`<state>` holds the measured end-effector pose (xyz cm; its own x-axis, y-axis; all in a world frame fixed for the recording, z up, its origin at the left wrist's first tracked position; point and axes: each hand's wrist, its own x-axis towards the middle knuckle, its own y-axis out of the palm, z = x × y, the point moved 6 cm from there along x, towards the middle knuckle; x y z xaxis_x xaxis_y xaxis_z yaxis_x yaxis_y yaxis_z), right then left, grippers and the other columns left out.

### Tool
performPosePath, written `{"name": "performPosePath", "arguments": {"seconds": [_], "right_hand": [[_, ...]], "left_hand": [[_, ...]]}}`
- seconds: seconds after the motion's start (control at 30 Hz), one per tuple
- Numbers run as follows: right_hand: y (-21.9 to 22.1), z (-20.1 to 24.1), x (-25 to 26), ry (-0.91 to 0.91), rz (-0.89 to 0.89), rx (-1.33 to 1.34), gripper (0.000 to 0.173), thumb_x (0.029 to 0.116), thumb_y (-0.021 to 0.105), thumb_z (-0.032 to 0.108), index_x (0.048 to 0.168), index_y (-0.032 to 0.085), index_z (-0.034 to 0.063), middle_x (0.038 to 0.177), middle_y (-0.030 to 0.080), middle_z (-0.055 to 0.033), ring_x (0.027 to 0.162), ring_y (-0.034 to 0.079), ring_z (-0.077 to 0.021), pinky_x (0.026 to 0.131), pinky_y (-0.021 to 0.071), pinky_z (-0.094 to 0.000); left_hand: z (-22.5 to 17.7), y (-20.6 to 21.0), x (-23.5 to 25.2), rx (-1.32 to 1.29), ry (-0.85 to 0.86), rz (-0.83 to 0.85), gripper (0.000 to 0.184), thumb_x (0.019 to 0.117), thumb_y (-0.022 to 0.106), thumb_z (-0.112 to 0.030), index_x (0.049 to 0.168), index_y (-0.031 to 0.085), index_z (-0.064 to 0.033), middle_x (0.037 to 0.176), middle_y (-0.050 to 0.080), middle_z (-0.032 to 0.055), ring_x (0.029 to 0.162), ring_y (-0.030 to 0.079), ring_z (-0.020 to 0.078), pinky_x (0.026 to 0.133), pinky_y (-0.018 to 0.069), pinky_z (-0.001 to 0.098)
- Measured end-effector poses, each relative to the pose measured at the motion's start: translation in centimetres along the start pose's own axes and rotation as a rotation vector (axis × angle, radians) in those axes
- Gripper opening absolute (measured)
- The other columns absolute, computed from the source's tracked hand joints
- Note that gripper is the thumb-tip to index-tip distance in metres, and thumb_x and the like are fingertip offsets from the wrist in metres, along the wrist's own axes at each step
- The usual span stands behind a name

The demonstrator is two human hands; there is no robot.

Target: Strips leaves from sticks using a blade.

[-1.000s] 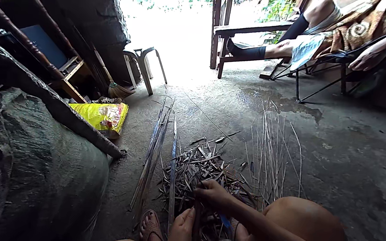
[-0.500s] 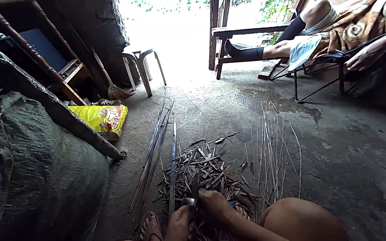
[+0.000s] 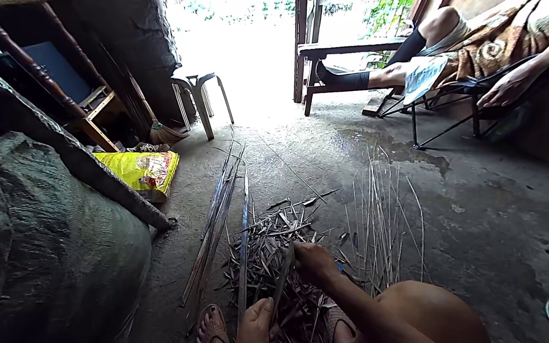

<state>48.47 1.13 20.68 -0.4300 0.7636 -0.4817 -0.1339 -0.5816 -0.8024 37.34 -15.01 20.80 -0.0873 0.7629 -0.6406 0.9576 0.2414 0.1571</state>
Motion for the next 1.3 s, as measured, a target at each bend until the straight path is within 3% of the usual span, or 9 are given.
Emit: {"name": "performPosePath", "arguments": {"seconds": [0.23, 0.4, 0.57, 0.9, 1.07, 1.13, 1.2, 1.23, 1.3], "right_hand": [[-2.5, -3.3, 0.6, 0.191, -0.109, 0.174, 0.027, 0.1039, 0.051, 0.015, 0.123, 0.064, 0.0007, 0.119, 0.068, -0.0232, 0.117, 0.065, -0.0392, 0.096, 0.0504, -0.0577], [1.2, 1.6, -2.8, -0.097, 0.109, 0.18, 0.027, 0.1039, 0.05, 0.016, 0.12, 0.067, 0.0009, 0.112, 0.069, -0.0236, 0.11, 0.066, -0.0409, 0.094, 0.0506, -0.0597], [3.4, 5.4, -5.8, -0.239, 0.228, 0.004, 0.026, 0.1015, 0.053, 0.015, 0.117, 0.066, -0.0007, 0.118, 0.069, -0.0216, 0.114, 0.066, -0.0392, 0.094, 0.0501, -0.0585], [0.9, 0.8, -1.0, -0.039, 0.088, -0.042, 0.027, 0.1024, 0.052, 0.018, 0.119, 0.064, 0.0013, 0.12, 0.068, -0.0216, 0.117, 0.065, -0.0396, 0.094, 0.05, -0.059], [-2.0, -2.9, 0.5, 0.155, -0.08, 0.185, 0.028, 0.1038, 0.049, 0.015, 0.121, 0.066, -0.0002, 0.119, 0.068, -0.0231, 0.117, 0.065, -0.0389, 0.098, 0.0493, -0.0574], [-2.0, -3.2, 0.6, 0.105, -0.125, 0.447, 0.028, 0.1056, 0.048, 0.014, 0.114, 0.07, -0.0017, 0.101, 0.069, -0.0201, 0.096, 0.067, -0.0319, 0.088, 0.051, -0.05], [-0.2, -2.0, 0.1, 0.016, -0.076, 0.794, 0.032, 0.1093, 0.046, 0.021, 0.098, 0.068, 0.0006, 0.066, 0.054, -0.003, 0.054, 0.05, -0.0122, 0.055, 0.0442, -0.0301], [0.9, -1.1, -0.4, -0.013, 0.011, 0.976, 0.034, 0.1101, 0.046, 0.024, 0.096, 0.067, 0.0013, 0.059, 0.049, 0.0023, 0.046, 0.044, -0.0071, 0.047, 0.0402, -0.0246], [2.4, 0.4, -1.3, -0.06, 0.164, 1.189, 0.027, 0.1085, 0.05, 0.021, 0.093, 0.063, 0.0035, 0.057, 0.05, 0.004, 0.043, 0.044, -0.0049, 0.044, 0.0392, -0.0214]], "left_hand": [[0.4, -0.4, -0.6, 0.021, 0.003, -0.007, 0.037, 0.1138, 0.028, -0.017, 0.086, 0.051, -0.0092, 0.053, 0.038, -0.0074, 0.04, 0.03, 0.0006, 0.039, 0.0266, 0.0158], [-0.5, -0.7, 0.3, -0.003, 0.014, -0.071, 0.036, 0.1143, 0.029, -0.019, 0.089, 0.052, -0.0074, 0.054, 0.038, -0.0061, 0.041, 0.031, 0.002, 0.04, 0.0277, 0.0164], [-0.7, -0.1, 0.4, -0.021, 0.005, -0.114, 0.03, 0.1126, 0.03, -0.012, 0.092, 0.052, -0.0082, 0.056, 0.041, -0.0063, 0.042, 0.034, 0.0016, 0.041, 0.0304, 0.0164], [-0.4, 0.5, 0.3, 0.016, 0.001, -0.031, 0.035, 0.114, 0.03, -0.017, 0.089, 0.052, -0.0077, 0.053, 0.038, -0.0068, 0.041, 0.032, 0.0011, 0.04, 0.0281, 0.016], [0.1, 0.5, -0.3, 0.057, -0.006, 0.002, 0.037, 0.1138, 0.029, -0.017, 0.088, 0.053, -0.0074, 0.054, 0.041, -0.0062, 0.041, 0.033, 0.0012, 0.04, 0.0281, 0.0161], [-0.1, 0.3, -0.2, 0.052, -0.003, -0.014, 0.036, 0.1139, 0.03, -0.017, 0.088, 0.053, -0.0067, 0.054, 0.041, -0.0056, 0.041, 0.033, 0.0015, 0.04, 0.0291, 0.0161], [-0.4, 0.3, 0.0, 0.039, -0.006, -0.028, 0.037, 0.1141, 0.03, -0.018, 0.088, 0.053, -0.0065, 0.055, 0.042, -0.0051, 0.041, 0.034, 0.0017, 0.04, 0.0291, 0.0159], [-0.4, 0.4, 0.0, 0.038, -0.012, -0.027, 0.037, 0.1142, 0.03, -0.018, 0.089, 0.054, -0.0061, 0.055, 0.043, -0.0048, 0.042, 0.035, 0.0018, 0.041, 0.03, 0.0159], [-0.2, 0.6, 0.0, 0.046, -0.022, -0.001, 0.038, 0.1141, 0.029, -0.018, 0.092, 0.056, -0.0046, 0.056, 0.047, -0.0039, 0.043, 0.041, 0.0024, 0.043, 0.0358, 0.0163]]}}
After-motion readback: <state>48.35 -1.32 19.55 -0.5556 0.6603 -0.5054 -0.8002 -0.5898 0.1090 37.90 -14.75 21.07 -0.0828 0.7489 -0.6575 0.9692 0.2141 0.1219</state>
